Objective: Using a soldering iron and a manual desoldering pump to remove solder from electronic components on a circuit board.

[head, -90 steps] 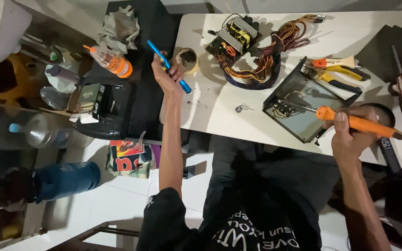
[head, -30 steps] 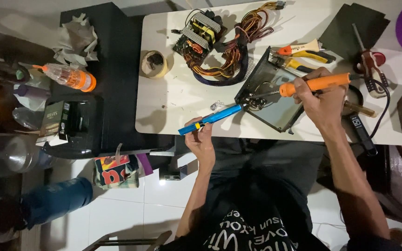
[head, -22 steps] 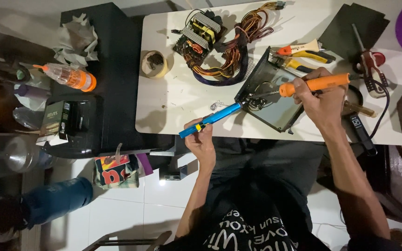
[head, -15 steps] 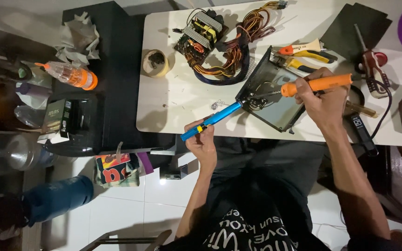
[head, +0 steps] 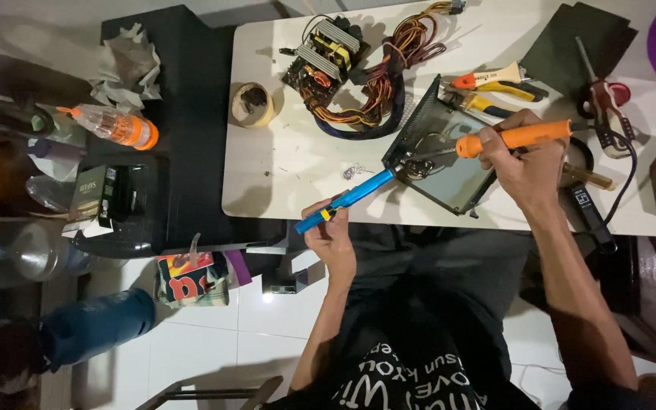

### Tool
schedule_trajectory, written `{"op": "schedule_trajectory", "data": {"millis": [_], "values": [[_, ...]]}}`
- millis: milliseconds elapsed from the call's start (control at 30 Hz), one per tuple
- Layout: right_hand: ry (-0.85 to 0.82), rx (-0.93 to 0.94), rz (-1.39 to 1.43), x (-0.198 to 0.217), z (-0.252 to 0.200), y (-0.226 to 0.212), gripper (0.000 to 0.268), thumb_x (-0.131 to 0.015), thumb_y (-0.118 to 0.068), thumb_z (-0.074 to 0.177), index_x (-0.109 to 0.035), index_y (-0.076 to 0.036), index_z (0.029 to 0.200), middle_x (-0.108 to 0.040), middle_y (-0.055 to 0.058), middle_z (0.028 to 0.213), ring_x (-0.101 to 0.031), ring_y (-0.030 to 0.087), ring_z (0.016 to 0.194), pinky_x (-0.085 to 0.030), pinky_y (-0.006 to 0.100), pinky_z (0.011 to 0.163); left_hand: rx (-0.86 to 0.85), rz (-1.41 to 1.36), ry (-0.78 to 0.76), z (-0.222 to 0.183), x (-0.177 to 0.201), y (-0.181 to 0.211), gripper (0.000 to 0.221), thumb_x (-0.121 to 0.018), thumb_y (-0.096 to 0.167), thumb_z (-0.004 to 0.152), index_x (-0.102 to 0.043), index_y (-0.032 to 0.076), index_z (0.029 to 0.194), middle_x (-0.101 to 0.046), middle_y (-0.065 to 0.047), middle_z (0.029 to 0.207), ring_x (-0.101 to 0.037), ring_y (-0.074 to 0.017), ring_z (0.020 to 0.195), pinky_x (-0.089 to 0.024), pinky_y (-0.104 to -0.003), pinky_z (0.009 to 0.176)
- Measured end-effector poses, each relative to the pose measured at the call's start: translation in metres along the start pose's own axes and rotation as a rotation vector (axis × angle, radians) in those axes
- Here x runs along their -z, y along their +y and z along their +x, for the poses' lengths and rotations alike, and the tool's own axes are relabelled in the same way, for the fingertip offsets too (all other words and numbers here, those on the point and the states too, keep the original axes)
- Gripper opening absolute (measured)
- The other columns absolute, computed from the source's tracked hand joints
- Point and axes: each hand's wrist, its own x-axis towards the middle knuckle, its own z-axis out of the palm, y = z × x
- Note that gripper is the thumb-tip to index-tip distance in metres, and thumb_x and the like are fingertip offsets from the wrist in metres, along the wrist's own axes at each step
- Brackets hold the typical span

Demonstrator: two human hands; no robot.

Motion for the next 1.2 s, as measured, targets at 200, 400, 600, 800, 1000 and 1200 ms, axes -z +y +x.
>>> {"op": "schedule_trajectory", "data": {"millis": [200, 400, 600, 800, 1000, 1200], "values": [[0.097, 0.189, 0.257, 0.0, 0.0, -0.005, 0.021, -0.061, -0.008, 0.116, -0.053, 0.01, 0.108, -0.062, 0.021, 0.087, -0.065, 0.028, 0.064, -0.052, 0.035, 0.056, 0.225, -0.499, 0.078, 0.011, 0.017, -0.018, 0.028, -0.072, 0.02, 0.098, -0.058, 0.011, 0.12, -0.069, -0.016, 0.113, -0.073, -0.0338, 0.108, -0.054, -0.057, 0.106], [0.031, 0.231, 0.408, -0.043, -0.015, -0.076, 0.014, -0.06, -0.001, 0.107, -0.061, 0.01, 0.115, -0.07, 0.022, 0.092, -0.075, 0.029, 0.077, -0.063, 0.036, 0.067, 0.165, -0.529, 0.131, 0.027, 0.036, -0.014, 0.029, -0.064, 0.018, 0.102, -0.05, 0.008, 0.125, -0.069, -0.001, 0.098, -0.075, -0.0384, 0.104, -0.054, -0.057, 0.105], [-0.12, 0.083, 0.103, -0.103, -0.009, -0.144, 0.024, -0.084, -0.004, 0.09, -0.067, 0.006, 0.104, -0.074, 0.019, 0.087, -0.075, 0.023, 0.081, -0.062, 0.03, 0.07, 0.217, -0.544, 0.227, 0.032, 0.05, -0.011, 0.033, -0.071, 0.026, 0.098, -0.053, 0.011, 0.122, -0.071, -0.012, 0.109, -0.071, -0.0411, 0.109, -0.051, -0.057, 0.11], [-0.158, 0.134, 0.13, -0.141, -0.005, -0.138, 0.017, -0.082, -0.007, 0.094, -0.066, 0.0, 0.094, -0.066, 0.012, 0.073, -0.064, 0.017, 0.064, -0.056, 0.025, 0.06, 0.202, -0.569, 0.276, 0.04, 0.073, -0.014, 0.033, -0.07, 0.022, 0.099, -0.055, 0.008, 0.125, -0.072, -0.011, 0.103, -0.074, -0.0396, 0.106, -0.052, -0.055, 0.109], [-0.206, 0.17, 0.157, -0.173, -0.005, -0.127, 0.013, -0.081, -0.012, 0.096, -0.07, -0.006, 0.091, -0.064, 0.008, 0.066, -0.059, 0.013, 0.053, -0.054, 0.022, 0.053, 0.207, -0.558, 0.294, 0.05, 0.091, -0.014, 0.034, -0.07, 0.025, 0.099, -0.054, 0.01, 0.126, -0.071, -0.016, 0.113, -0.071, -0.0418, 0.111, -0.049, -0.059, 0.112], [-0.226, 0.343, 0.175, -0.186, 0.003, -0.107, 0.015, -0.083, -0.007, 0.092, -0.074, -0.009, 0.104, -0.066, 0.006, 0.072, -0.063, 0.013, 0.054, -0.054, 0.019, 0.053, 0.177, -0.565, 0.325, 0.058, 0.102, -0.016, 0.034, -0.07, 0.023, 0.099, -0.055, 0.01, 0.126, -0.072, -0.013, 0.108, -0.071, -0.0401, 0.11, -0.048, -0.058, 0.112]]}}
